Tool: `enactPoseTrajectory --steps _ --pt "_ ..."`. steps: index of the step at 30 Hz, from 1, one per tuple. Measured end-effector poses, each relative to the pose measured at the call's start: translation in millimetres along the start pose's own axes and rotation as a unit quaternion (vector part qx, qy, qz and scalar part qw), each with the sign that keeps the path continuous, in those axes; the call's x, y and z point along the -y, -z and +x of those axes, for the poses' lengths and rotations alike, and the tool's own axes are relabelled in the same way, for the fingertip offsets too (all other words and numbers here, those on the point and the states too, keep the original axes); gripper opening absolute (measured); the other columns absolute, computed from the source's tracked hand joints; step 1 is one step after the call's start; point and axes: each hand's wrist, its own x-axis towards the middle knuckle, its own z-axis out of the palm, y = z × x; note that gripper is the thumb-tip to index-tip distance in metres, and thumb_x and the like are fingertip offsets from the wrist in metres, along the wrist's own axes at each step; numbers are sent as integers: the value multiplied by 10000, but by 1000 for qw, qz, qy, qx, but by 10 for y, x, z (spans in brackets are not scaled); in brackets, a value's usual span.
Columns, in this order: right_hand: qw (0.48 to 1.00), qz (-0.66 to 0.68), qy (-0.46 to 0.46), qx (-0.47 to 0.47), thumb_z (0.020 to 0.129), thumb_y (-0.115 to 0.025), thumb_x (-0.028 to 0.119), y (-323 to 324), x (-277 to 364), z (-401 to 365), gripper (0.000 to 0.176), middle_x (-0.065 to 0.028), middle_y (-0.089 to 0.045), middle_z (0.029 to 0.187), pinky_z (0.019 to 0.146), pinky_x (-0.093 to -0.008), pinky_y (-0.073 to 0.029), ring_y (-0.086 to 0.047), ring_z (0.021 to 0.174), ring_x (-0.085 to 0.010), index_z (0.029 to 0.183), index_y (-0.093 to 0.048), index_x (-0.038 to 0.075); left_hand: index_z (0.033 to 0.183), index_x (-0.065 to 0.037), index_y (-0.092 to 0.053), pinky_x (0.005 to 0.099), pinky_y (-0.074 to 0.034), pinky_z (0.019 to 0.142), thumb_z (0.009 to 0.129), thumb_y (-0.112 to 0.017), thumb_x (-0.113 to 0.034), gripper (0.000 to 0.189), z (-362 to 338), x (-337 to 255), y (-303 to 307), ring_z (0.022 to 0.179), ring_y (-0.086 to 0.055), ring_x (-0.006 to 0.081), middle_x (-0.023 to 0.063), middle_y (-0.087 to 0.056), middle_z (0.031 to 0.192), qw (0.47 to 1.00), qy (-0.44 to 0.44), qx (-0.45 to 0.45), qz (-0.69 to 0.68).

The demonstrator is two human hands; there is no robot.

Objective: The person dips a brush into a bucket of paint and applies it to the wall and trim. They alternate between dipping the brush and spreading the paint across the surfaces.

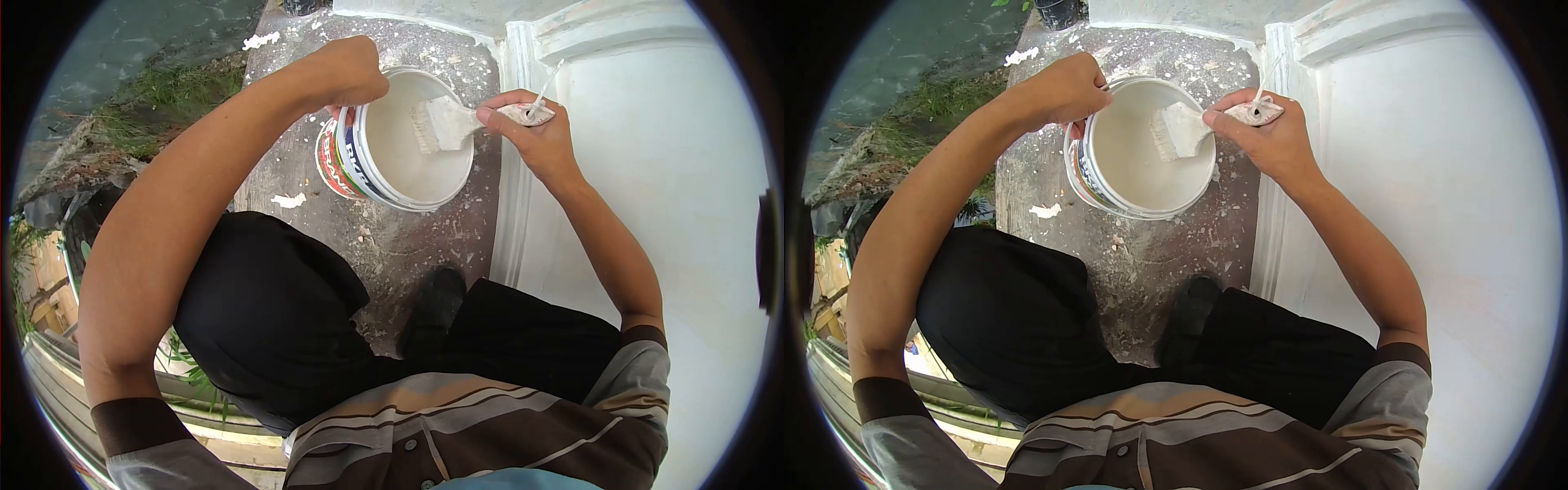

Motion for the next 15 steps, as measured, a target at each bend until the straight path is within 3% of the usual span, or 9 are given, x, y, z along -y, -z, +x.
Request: enactPoseTrajectory --steps 5,7,11,15 --pt "981 -155 115 -31 778 -732 114 111 63 15 102 -17 -660 688 573 -225 -460 -571 614 -61 830 -706 30 744 89 -647 321 -546 472 804 -529 -68 206 -58 -48 -10 528 -670 226 181 -657 665 1000 -6 -5 7" --pt "975 -182 127 -21 793 -724 85 121 148 -9 91 -16 -664 717 610 -222 -462 -574 657 -59 835 -695 9 808 108 -670 343 -593 523 757 -495 -56 244 -74 -91 -11 607 -703 271 212 -685 760 1000 -10 8 2" --pt "965 -222 136 -25 786 -712 56 137 266 -56 83 -26 -666 732 619 -225 -464 -578 673 -63 830 -683 -9 826 106 -675 342 -604 523 764 -498 -62 252 -72 -154 -38 636 -709 286 221 -685 796 1000 -4 13 -7" --pt "939 -249 237 1 770 -718 29 190 341 -110 76 -71 -688 787 610 -246 -493 -626 678 -119 828 -680 -2 833 107 -678 348 -605 509 766 -506 -76 260 -78 -205 -49 649 -710 303 217 -686 812 1000 -15 17 -2"
